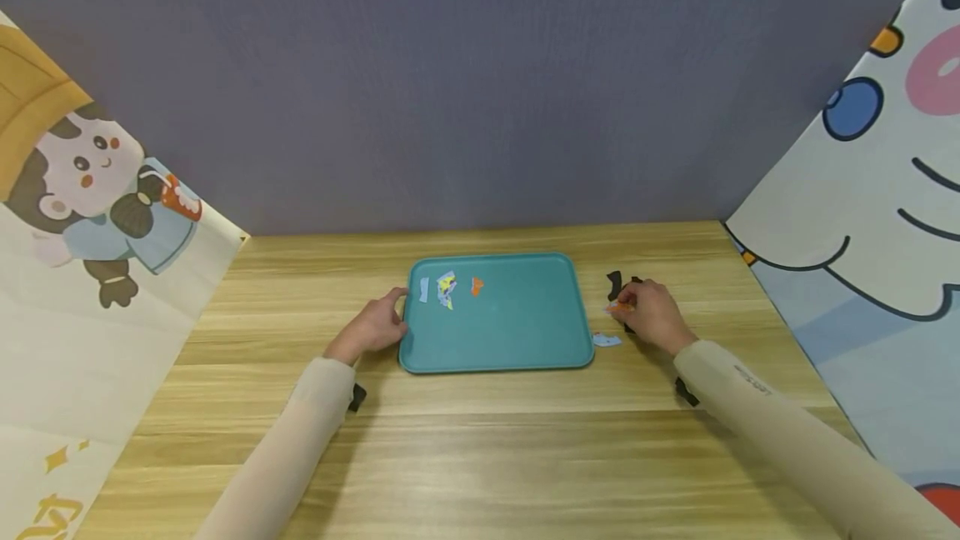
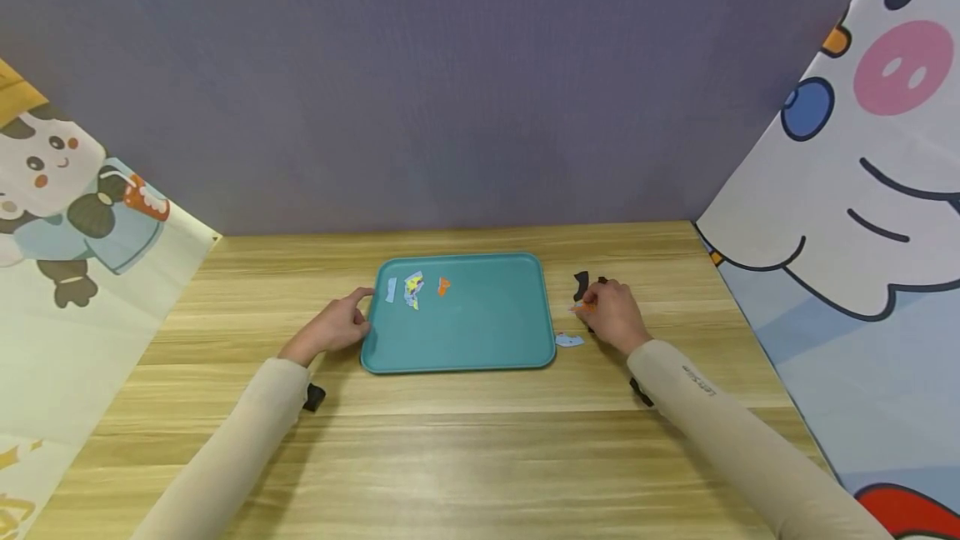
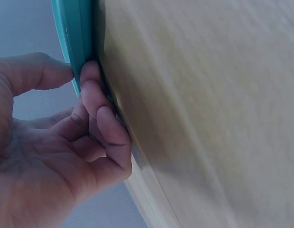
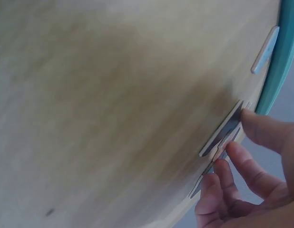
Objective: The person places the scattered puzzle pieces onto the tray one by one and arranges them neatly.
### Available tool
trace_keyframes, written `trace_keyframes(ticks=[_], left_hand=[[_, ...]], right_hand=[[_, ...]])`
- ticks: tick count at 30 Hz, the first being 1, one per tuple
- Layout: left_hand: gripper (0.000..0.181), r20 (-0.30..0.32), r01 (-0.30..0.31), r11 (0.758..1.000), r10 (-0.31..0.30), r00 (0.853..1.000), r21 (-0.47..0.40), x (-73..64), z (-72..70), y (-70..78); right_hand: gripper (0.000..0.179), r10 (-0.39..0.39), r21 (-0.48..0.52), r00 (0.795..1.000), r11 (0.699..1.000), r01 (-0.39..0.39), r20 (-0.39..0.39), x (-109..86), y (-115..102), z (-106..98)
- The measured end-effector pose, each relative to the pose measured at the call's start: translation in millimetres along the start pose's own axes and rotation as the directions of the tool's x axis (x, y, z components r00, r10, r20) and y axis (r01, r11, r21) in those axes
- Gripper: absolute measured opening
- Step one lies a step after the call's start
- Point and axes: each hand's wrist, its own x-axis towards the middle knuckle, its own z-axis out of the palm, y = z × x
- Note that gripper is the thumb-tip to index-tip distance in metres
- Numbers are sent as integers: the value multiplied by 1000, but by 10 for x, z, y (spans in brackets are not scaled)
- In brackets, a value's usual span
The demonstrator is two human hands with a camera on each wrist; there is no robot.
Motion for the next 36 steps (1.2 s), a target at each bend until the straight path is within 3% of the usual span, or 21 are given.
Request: trace_keyframes(ticks=[13, 20, 27, 36], left_hand=[[67, 0, -3, 1000, 3, 1000, -5, 10, 9, -19], [67, -1, 6, 1000, -6, 1000, -14, 20, 18, -20], [67, 0, -4, 1000, 4, 1000, -19, 26, 7, -16], [67, 5, 7, 1000, -7, 1000, -25, 50, 19, -18]], right_hand=[[21, 59, -32, 997, 998, -58, 54, 29, 10, 0], [22, 28, 21, 1000, 999, -28, 10, 54, -14, -17], [24, -45, 51, 997, 998, 49, -59, 160, -195, -60], [23, -71, 69, 997, 995, 74, -35, 342, -565, 28]])
